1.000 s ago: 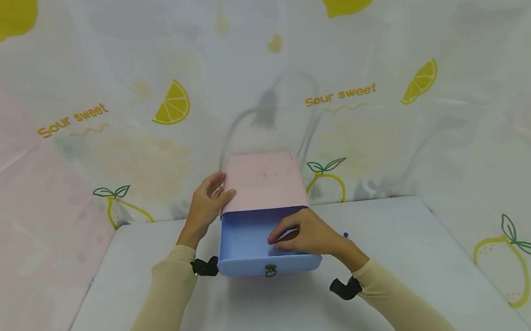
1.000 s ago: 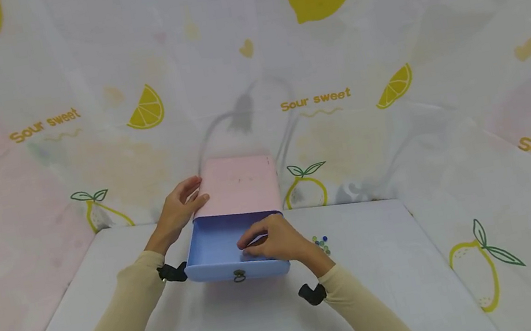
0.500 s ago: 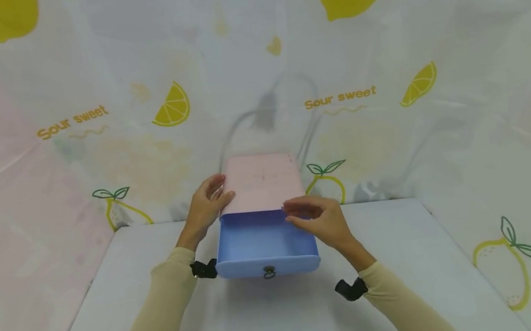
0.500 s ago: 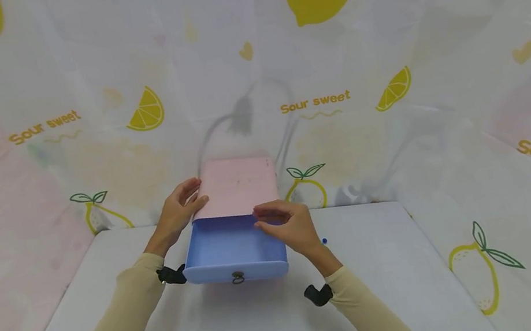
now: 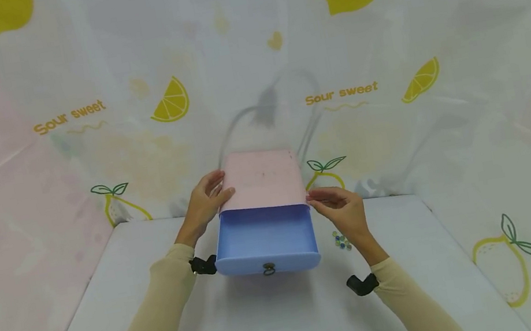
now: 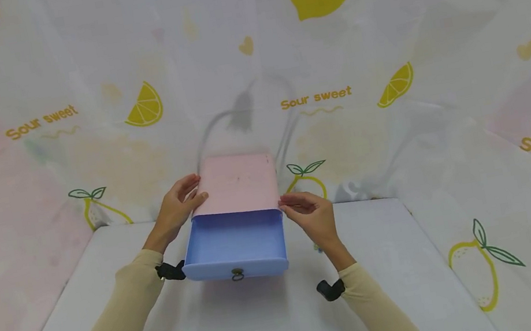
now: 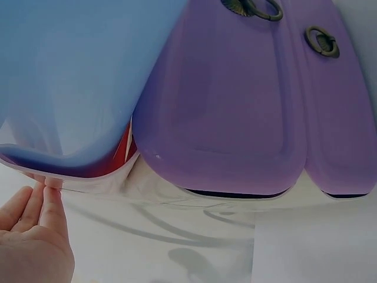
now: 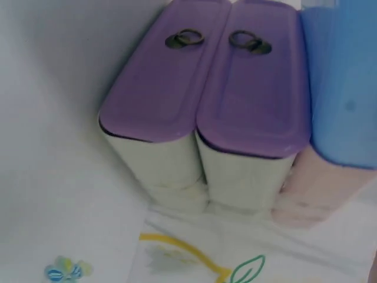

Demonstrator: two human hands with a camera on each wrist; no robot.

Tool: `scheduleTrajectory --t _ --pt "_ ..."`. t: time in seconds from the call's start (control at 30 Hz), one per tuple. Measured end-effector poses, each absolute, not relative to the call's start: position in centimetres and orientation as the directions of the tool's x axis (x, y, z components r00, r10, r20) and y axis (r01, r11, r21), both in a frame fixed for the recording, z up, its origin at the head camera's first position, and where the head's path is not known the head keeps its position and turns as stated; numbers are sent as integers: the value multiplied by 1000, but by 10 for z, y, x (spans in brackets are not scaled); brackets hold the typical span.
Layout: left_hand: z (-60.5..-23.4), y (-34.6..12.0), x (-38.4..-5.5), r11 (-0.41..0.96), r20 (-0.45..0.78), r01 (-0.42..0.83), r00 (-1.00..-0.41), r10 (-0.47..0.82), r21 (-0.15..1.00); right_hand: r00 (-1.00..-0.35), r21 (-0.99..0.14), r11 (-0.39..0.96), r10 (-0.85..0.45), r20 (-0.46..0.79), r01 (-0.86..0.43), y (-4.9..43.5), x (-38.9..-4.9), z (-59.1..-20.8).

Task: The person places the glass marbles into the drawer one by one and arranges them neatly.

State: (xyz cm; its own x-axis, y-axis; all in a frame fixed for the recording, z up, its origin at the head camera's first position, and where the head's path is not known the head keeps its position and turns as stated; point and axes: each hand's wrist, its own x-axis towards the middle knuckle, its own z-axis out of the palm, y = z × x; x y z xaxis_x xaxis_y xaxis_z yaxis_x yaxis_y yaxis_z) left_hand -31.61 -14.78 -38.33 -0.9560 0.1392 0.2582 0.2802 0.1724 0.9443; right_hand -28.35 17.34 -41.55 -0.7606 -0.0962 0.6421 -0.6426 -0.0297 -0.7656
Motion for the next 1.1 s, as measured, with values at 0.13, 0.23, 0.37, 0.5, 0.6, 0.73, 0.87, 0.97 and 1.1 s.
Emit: scheduleTrajectory --t 0.13,0.23,0.37,0.5,0.6,0.73,0.87,0.97,1.1 --pt "-383 -148 -316 173 258 279 -956 136 944 -776 -776 3 -33 630 -631 185 -287 -422" --pt "-382 -147 -315 178 253 275 -958 132 945 -794 -793 52 -2 608 -607 194 -285 -424" --pt "-381 -146 -315 181 251 272 -959 133 945 -822 -817 147 39 568 -557 205 -280 -428" --pt "-387 -147 -320 183 250 271 -960 129 945 -843 -829 256 88 531 -497 218 -281 -440" --pt "-398 -148 -330 188 246 265 -962 121 946 -855 -839 305 125 504 -450 229 -288 -459" --pt "-410 -150 -340 191 248 266 -962 111 945 -894 -875 347 174 414 -337 242 -299 -483" --pt "-414 -151 -342 199 264 279 -959 101 939 -931 -896 387 191 310 -219 250 -303 -497" --pt "-414 -151 -341 201 269 283 -958 97 938 -946 -883 437 176 273 -173 253 -304 -507" --pt "-413 -152 -340 211 261 276 -960 97 938 -951 -857 488 152 268 -163 255 -306 -515"
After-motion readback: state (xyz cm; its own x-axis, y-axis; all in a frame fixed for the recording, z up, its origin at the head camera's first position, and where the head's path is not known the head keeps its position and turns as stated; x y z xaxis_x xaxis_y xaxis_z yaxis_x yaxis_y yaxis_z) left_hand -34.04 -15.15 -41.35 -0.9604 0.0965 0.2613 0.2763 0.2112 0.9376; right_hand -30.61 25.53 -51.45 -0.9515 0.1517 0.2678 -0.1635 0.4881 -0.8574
